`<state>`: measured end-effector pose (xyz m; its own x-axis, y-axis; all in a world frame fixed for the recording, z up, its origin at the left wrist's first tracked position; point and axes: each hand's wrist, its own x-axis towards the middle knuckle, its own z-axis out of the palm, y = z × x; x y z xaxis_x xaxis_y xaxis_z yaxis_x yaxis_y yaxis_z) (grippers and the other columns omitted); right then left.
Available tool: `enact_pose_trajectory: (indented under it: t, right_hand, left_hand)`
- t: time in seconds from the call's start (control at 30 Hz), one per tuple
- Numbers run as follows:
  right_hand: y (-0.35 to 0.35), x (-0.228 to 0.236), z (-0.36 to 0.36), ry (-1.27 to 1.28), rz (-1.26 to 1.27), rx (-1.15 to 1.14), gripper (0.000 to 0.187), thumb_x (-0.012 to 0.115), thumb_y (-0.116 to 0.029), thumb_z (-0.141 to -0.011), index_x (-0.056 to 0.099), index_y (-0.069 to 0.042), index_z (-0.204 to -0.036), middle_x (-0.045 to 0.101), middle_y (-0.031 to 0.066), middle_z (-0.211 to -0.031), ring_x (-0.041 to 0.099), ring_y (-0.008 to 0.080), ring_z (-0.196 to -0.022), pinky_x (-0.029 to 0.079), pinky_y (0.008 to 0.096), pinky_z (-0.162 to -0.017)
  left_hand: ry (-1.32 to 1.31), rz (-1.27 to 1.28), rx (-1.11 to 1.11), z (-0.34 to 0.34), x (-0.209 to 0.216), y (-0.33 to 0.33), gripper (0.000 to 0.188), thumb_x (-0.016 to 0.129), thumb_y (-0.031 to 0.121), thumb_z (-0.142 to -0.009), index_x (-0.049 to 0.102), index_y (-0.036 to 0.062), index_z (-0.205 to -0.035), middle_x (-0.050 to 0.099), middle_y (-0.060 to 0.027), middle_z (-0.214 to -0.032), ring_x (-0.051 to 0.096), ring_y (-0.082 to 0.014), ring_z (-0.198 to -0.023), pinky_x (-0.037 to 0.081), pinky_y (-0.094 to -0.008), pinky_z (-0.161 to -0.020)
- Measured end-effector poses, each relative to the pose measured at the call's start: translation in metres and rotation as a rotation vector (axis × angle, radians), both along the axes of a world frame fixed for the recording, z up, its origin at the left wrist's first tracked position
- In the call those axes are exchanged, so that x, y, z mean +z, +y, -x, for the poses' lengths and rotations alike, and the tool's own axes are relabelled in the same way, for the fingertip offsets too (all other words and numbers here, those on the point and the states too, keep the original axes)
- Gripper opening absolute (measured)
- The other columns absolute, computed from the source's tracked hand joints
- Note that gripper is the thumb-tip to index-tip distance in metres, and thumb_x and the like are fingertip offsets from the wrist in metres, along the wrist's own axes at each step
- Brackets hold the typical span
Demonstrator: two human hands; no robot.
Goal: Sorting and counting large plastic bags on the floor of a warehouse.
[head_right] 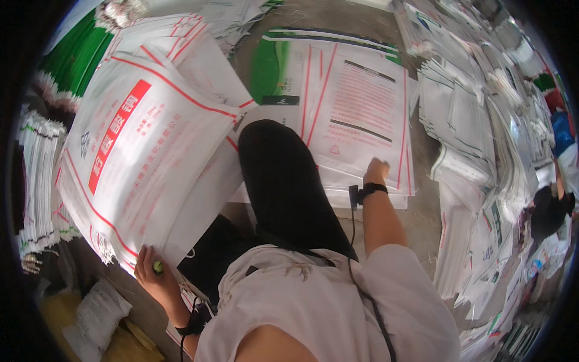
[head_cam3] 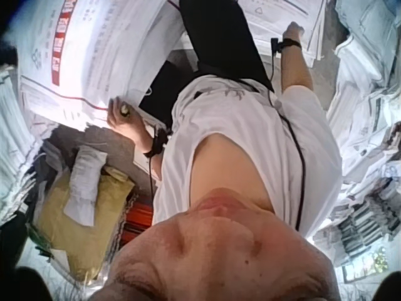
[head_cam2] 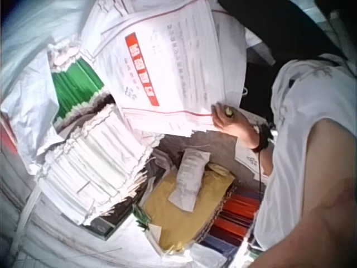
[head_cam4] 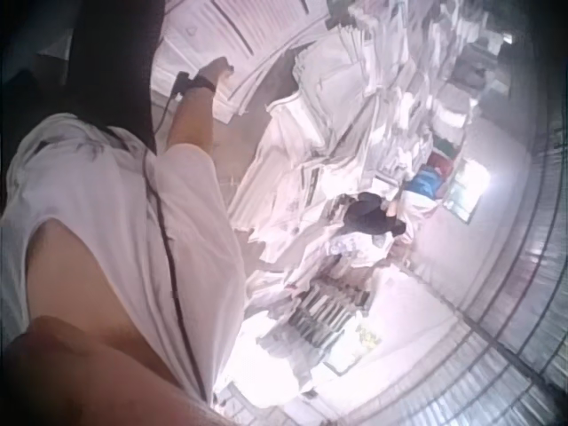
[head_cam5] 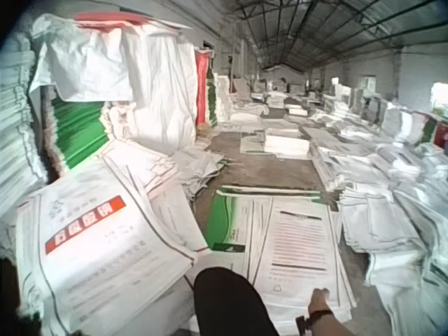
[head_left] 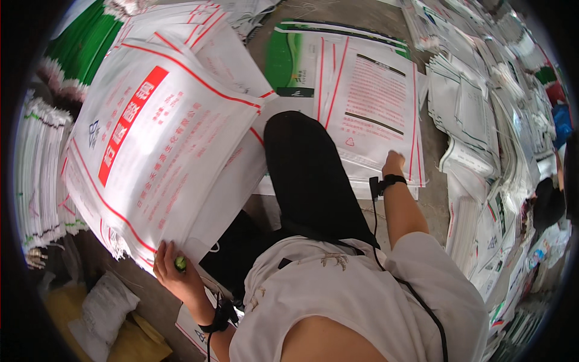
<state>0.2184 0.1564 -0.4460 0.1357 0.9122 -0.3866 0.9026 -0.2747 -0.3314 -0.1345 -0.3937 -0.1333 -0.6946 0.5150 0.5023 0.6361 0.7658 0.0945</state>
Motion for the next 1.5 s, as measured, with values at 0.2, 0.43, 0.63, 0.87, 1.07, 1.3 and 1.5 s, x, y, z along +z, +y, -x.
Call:
enact_pose_trajectory:
  t: [0.2, 0.43, 0.63, 0.87, 1.07, 1.3, 1.5]
  right_hand:
    - [-0.055, 0.184, 0.169, 1.201, -0.338, 0.172, 0.028, 0.057, -0.010, -0.093, 0.064, 0.001, -0.117, 0.069, 0.0107, -0.107, 0.066, 0.0159, -0.099, 0.051, 0.0318, -0.086]
    - [-0.215, 0.308, 0.298, 0.954, -0.597, 1.376, 0.029, 0.064, -0.012, -0.088, 0.063, -0.006, -0.116, 0.064, 0.0134, -0.117, 0.061, 0.0324, -0.108, 0.049, 0.0388, -0.094]
    - [-0.304, 0.278, 0.359, 0.853, -0.673, 1.930, 0.057, 0.074, -0.025, -0.080, 0.053, -0.011, -0.130, 0.053, 0.0089, -0.136, 0.048, 0.0290, -0.130, 0.040, 0.0454, -0.104]
    - [-0.296, 0.274, 0.375, 0.896, -0.707, 2.051, 0.059, 0.076, -0.028, -0.077, 0.054, -0.008, -0.128, 0.053, 0.0097, -0.137, 0.049, 0.0299, -0.129, 0.042, 0.0437, -0.103]
    - [-0.295, 0.283, 0.380, 0.791, -0.658, 2.151, 0.063, 0.074, -0.031, -0.080, 0.053, -0.007, -0.134, 0.051, 0.0114, -0.141, 0.047, 0.0296, -0.133, 0.041, 0.0407, -0.107]
    - [-0.299, 0.274, 0.379, 0.853, -0.897, 2.081, 0.043, 0.055, -0.015, -0.089, 0.056, -0.005, -0.130, 0.062, 0.0148, -0.125, 0.061, 0.0325, -0.116, 0.052, 0.0415, -0.096]
    - [-0.269, 0.286, 0.401, 1.117, -0.421, 1.368, 0.029, 0.055, -0.015, -0.095, 0.063, -0.001, -0.119, 0.069, 0.0170, -0.106, 0.067, 0.0333, -0.096, 0.054, 0.0372, -0.082]
  left_hand:
    - [-0.019, -0.050, 0.010, -0.003, -0.003, 0.000, 0.038, 0.069, -0.002, -0.072, 0.069, 0.0074, -0.109, 0.063, -0.0130, -0.114, 0.058, -0.0347, -0.108, 0.045, -0.0452, -0.094]
    - [-0.018, -0.108, 0.072, -0.015, 0.002, 0.000, 0.038, 0.070, -0.003, -0.072, 0.070, 0.0087, -0.108, 0.060, -0.0099, -0.106, 0.055, -0.0331, -0.104, 0.044, -0.0460, -0.094]
    - [0.002, -0.112, 0.068, -0.021, -0.001, -0.012, 0.034, 0.071, -0.002, -0.073, 0.069, 0.0102, -0.105, 0.060, -0.0085, -0.107, 0.055, -0.0332, -0.105, 0.043, -0.0489, -0.097]
    - [0.013, -0.121, 0.031, -0.027, -0.006, -0.015, 0.036, 0.072, -0.001, -0.074, 0.068, 0.0117, -0.107, 0.061, -0.0055, -0.110, 0.054, -0.0302, -0.109, 0.040, -0.0490, -0.104]
    - [0.029, -0.067, -0.016, -0.024, -0.001, -0.009, 0.037, 0.071, 0.000, -0.073, 0.067, 0.0118, -0.108, 0.065, -0.0024, -0.112, 0.058, -0.0247, -0.109, 0.039, -0.0485, -0.105]
    - [0.004, -0.070, -0.099, -0.036, 0.007, -0.007, 0.037, 0.071, -0.001, -0.071, 0.068, 0.0111, -0.106, 0.066, -0.0034, -0.116, 0.058, -0.0251, -0.115, 0.038, -0.0490, -0.106]
    - [-0.054, 0.034, 0.000, -0.033, 0.001, -0.009, 0.040, 0.072, 0.004, -0.075, 0.067, 0.0107, -0.114, 0.060, -0.0065, -0.134, 0.054, -0.0246, -0.126, 0.030, -0.0526, -0.113]
